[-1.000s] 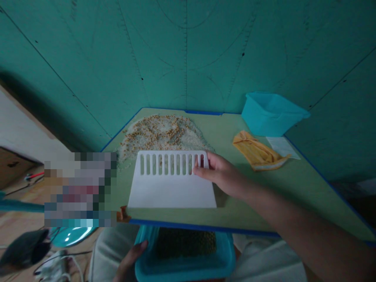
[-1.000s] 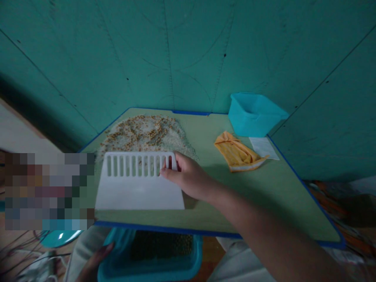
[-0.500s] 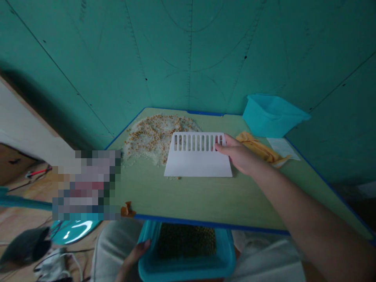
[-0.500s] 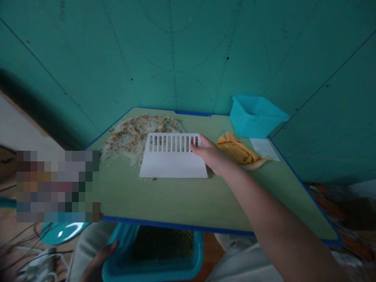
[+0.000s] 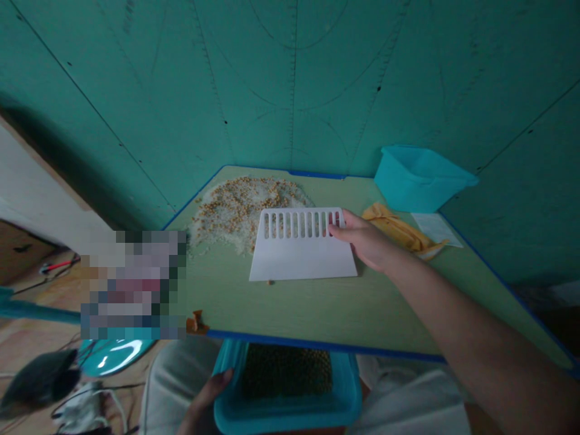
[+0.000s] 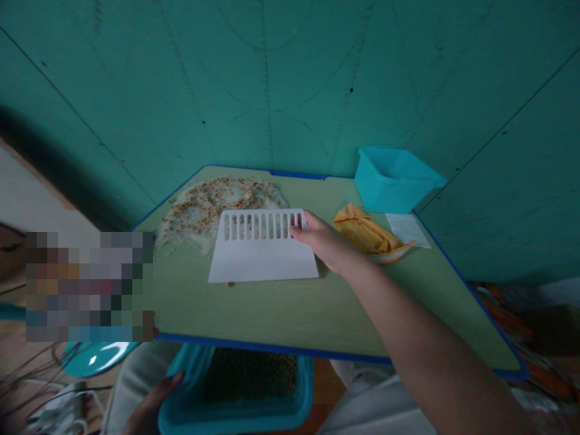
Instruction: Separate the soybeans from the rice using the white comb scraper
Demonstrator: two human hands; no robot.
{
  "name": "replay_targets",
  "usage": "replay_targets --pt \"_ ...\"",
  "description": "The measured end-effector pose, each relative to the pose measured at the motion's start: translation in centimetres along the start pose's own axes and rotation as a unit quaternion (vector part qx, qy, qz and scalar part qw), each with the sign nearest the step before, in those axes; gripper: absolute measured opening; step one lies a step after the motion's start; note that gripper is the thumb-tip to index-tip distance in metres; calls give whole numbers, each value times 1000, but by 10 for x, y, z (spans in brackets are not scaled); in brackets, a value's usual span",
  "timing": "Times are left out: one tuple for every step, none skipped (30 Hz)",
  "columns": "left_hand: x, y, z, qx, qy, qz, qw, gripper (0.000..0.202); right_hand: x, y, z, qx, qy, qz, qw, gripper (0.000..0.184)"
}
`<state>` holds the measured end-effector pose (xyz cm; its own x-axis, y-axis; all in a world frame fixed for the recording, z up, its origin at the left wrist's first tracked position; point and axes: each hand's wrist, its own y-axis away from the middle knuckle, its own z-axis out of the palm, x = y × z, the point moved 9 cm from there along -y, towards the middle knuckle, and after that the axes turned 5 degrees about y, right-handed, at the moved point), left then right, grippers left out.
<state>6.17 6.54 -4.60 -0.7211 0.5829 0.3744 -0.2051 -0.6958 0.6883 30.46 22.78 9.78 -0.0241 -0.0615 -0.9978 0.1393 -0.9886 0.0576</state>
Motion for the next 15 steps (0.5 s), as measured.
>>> replay_targets --pt "1 0 -1 0 -6 4 1000 22 0 0 1 -4 0 0 1000 19" --pt "0 -1 -1 -2 -8 4 1000 22 0 1 2 -7 0 1 1000 19" --pt "0 -2 -2 -6 -7 1 1000 23 1 1 3 -9 0 2 1000 18" --pt "-1 -3 -2 -10 -3 -4 1000 23 1 1 3 -12 1 2 1000 18" --pt "-2 -3 -3 -13 1 -9 1000 23 1 2 5 -16 3 1 1000 17" --pt "-2 -4 -3 -12 3 -11 1000 23 1 2 6 -20 6 -2 1000 17" --pt "-2 -4 -4 -7 3 -10 1000 23 0 2 7 -26 9 -5 1000 18" --pt "-1 -4 -5 0 1 -6 1000 23 0 3 9 -32 12 -5 999 19" --pt "0 -4 -5 7 -3 -1 1000 23 0 3 10 -39 14 -5 999 20" --pt "1 -3 -5 12 -7 5 1000 23 0 4 12 -46 15 -2 999 21" --pt "2 -2 -4 15 -10 9 1000 23 1 5 13 -52 17 4 999 22" --pt "3 -1 -2 15 -9 12 1000 23 2 6 15 -60 18 12 998 21" --pt "3 0 -1 15 -7 13 1000 23 4 7 17 -71 20 20 997 21" --pt "3 0 1 15 -3 13 1000 24 5 8 19 -86 23 27 996 20" --pt "3 1 1 16 2 11 1000 25 6 10 22 -102 29 32 994 20"
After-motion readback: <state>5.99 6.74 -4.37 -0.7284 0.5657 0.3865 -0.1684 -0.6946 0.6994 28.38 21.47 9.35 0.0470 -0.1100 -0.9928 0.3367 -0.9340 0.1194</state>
